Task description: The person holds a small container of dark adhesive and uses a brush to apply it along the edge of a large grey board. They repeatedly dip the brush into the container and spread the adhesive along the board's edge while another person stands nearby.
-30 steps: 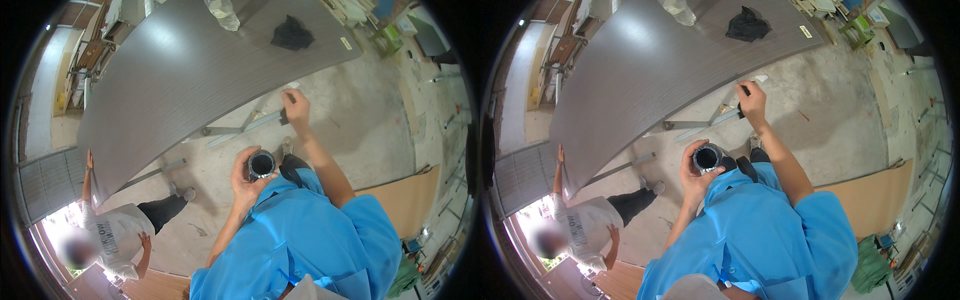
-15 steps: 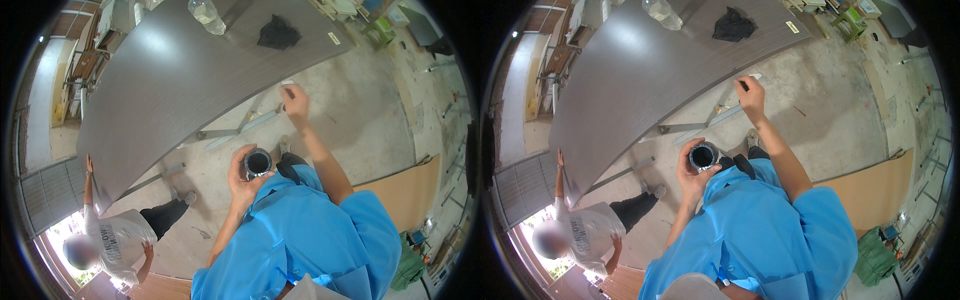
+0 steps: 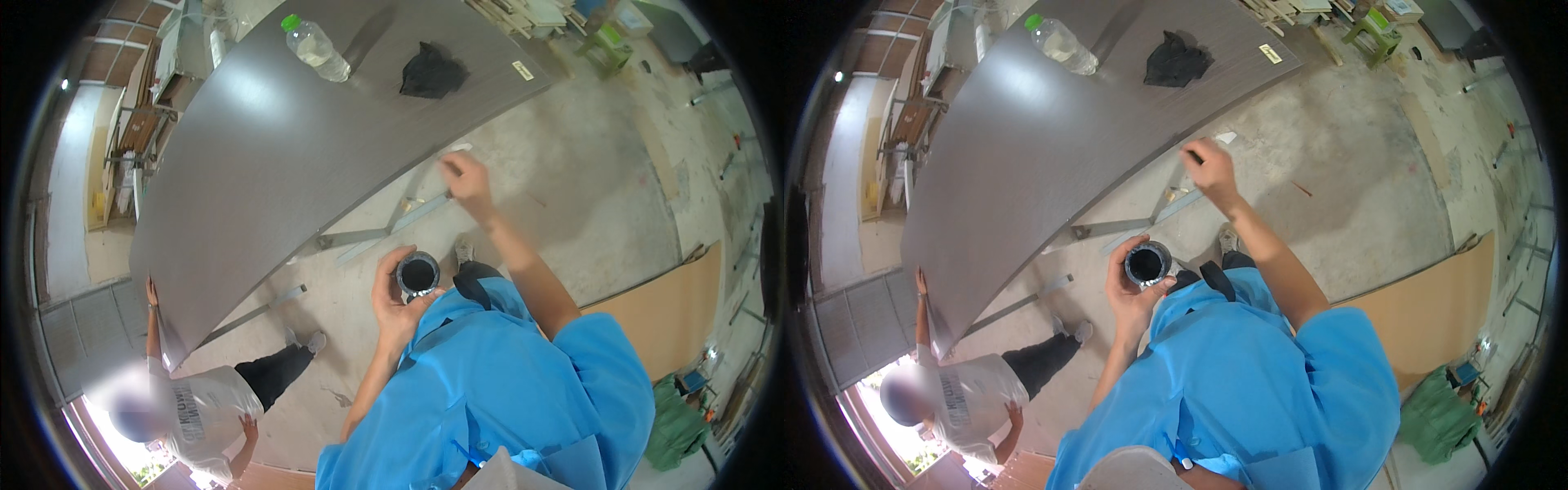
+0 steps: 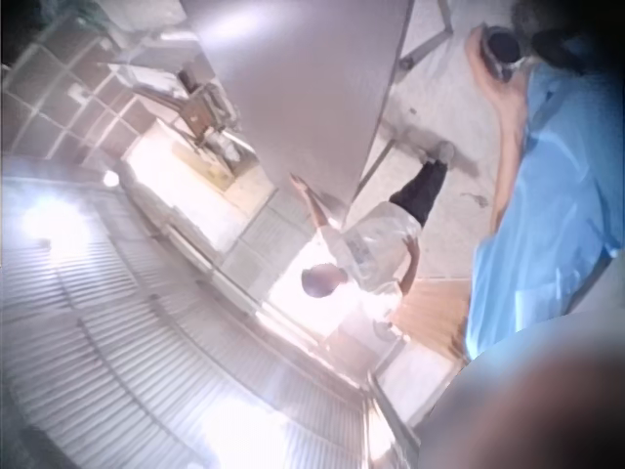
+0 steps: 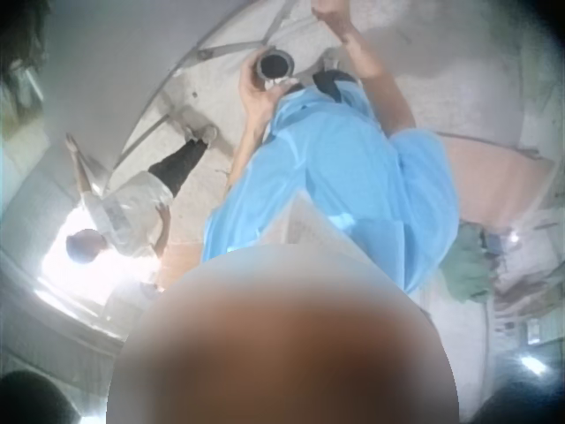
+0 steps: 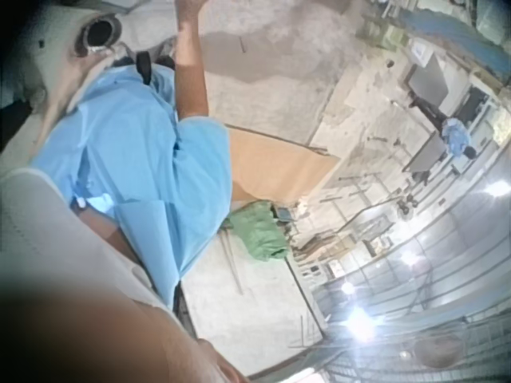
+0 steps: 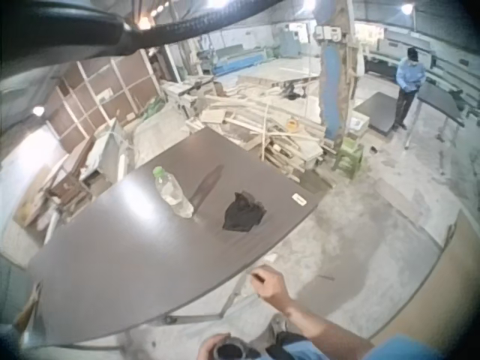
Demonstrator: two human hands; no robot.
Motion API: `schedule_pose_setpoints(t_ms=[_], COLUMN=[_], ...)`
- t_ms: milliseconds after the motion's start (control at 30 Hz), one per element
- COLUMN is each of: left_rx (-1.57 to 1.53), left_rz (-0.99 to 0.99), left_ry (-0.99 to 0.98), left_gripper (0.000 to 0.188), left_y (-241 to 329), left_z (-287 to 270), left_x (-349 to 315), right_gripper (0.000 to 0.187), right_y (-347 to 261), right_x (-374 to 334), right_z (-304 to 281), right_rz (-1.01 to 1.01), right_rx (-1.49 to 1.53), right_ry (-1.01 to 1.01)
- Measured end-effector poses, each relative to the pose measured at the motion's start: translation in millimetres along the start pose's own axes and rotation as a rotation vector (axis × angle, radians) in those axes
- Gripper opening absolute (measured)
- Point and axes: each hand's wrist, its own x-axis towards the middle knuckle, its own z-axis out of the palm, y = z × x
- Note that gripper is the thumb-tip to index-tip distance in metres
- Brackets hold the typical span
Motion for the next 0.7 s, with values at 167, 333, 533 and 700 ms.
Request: schedule_pose_setpoints(t_ms=[167,333,533,700], left_rx=[-0.011,-0.006,0.006,0.034], left_rz=[-0.007,0.020,0.008,0.011], left_ry=[-0.021,-0.013,-0.021,-0.034], left_gripper=[0.078,0.078,0.079,0.079], left_y=[1,0,-1,2], left_z=[10,19,25,28], left_x=[4,6,8,9], right_gripper=[0.015,0.013,0.010,0.011], right_y=[6,4,8,15], right_x=[17,25,16,26], right_z=[-21,-38,-33,-53], right_rz=[0.006,0.241,-0.053,0.214], right_rx=[-0.054,-0.032,-0.082,-0.036], right_ry=[0.181,0.243,0.126,0.284])
